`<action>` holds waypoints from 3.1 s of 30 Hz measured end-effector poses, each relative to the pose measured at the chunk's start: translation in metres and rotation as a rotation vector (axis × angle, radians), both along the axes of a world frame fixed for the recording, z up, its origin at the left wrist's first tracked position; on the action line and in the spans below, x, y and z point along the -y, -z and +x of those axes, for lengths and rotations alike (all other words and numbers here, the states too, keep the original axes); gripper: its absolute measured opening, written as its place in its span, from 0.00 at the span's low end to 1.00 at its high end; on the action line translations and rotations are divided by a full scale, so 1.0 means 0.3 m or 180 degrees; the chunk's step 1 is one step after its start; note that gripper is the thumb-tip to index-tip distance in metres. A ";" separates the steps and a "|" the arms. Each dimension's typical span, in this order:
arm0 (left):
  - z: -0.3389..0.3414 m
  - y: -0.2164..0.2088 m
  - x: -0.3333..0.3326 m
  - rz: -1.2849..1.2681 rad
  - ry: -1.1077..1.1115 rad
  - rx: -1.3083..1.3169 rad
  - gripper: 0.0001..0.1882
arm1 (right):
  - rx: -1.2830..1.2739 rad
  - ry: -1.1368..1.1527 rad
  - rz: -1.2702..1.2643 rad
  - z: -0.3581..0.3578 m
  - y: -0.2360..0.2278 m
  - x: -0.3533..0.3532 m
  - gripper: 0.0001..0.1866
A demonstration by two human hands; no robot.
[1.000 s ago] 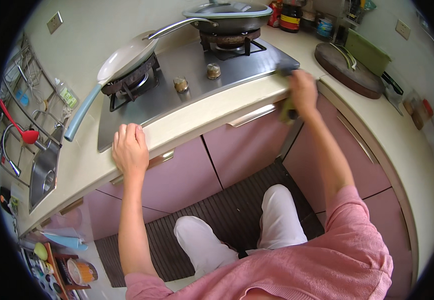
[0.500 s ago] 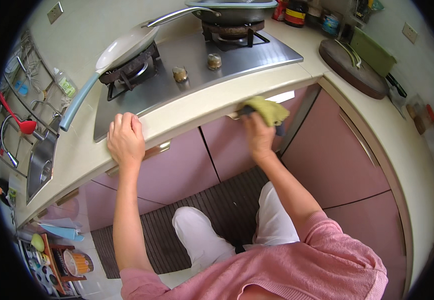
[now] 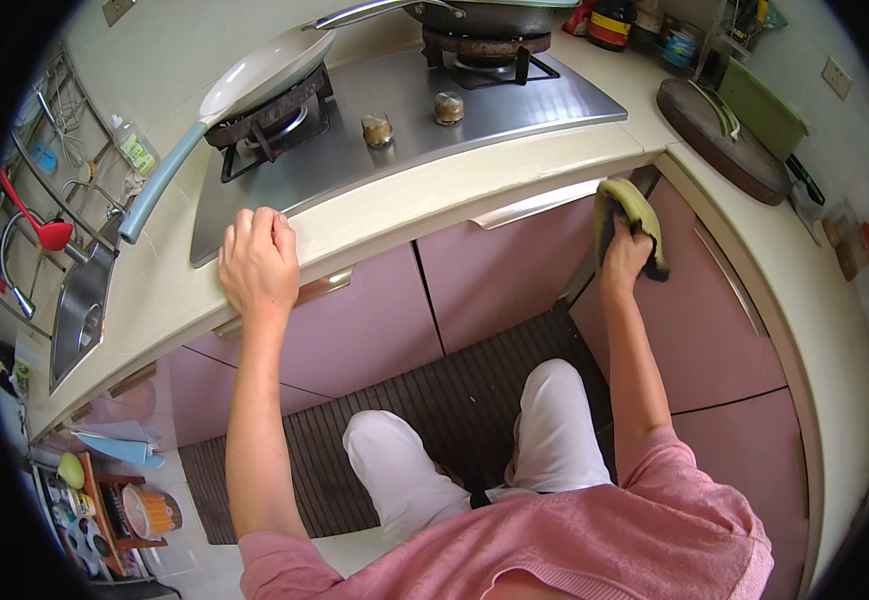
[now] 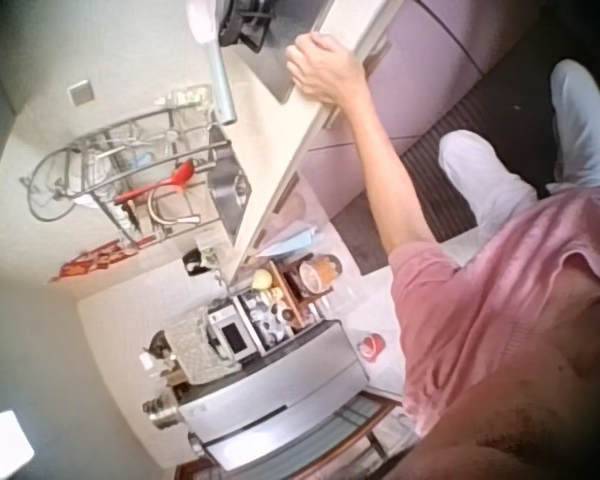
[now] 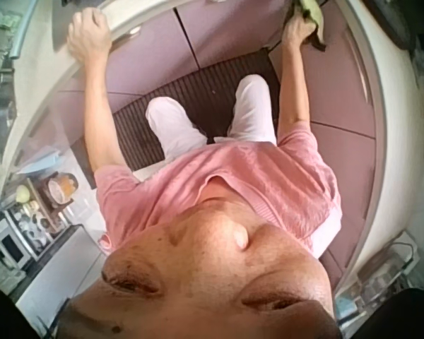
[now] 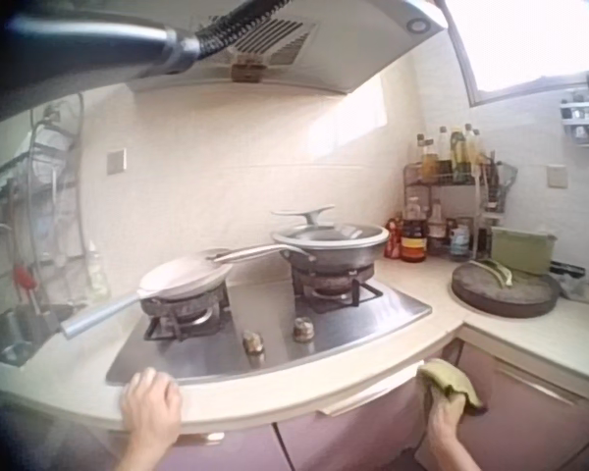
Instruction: The person wipes the kitchen countertop and the front of the pink cabinets using a cloth. They move along the counter, cleaning the surface near the sink and stove, and then wipe the cabinet doors and handles below.
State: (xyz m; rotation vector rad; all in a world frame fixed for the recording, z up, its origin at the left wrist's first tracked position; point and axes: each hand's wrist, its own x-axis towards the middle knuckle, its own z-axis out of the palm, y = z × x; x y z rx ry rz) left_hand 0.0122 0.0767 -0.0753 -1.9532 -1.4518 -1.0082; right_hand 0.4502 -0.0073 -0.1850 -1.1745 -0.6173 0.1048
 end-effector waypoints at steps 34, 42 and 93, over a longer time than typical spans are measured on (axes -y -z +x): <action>-0.036 -0.001 0.001 0.0074 0.0023 0.0088 0.08 | -0.0606 -0.1671 0.0886 0.034 -0.358 0.033 0.21; -0.022 0.002 0.005 0.0089 0.0125 0.0236 0.07 | 0.3009 -0.0210 -0.1544 -0.113 -0.371 -0.157 0.15; -0.539 0.010 -0.023 -0.0834 -0.0768 0.0488 0.35 | 0.4969 -0.1755 0.0062 -0.985 -0.356 -0.132 0.13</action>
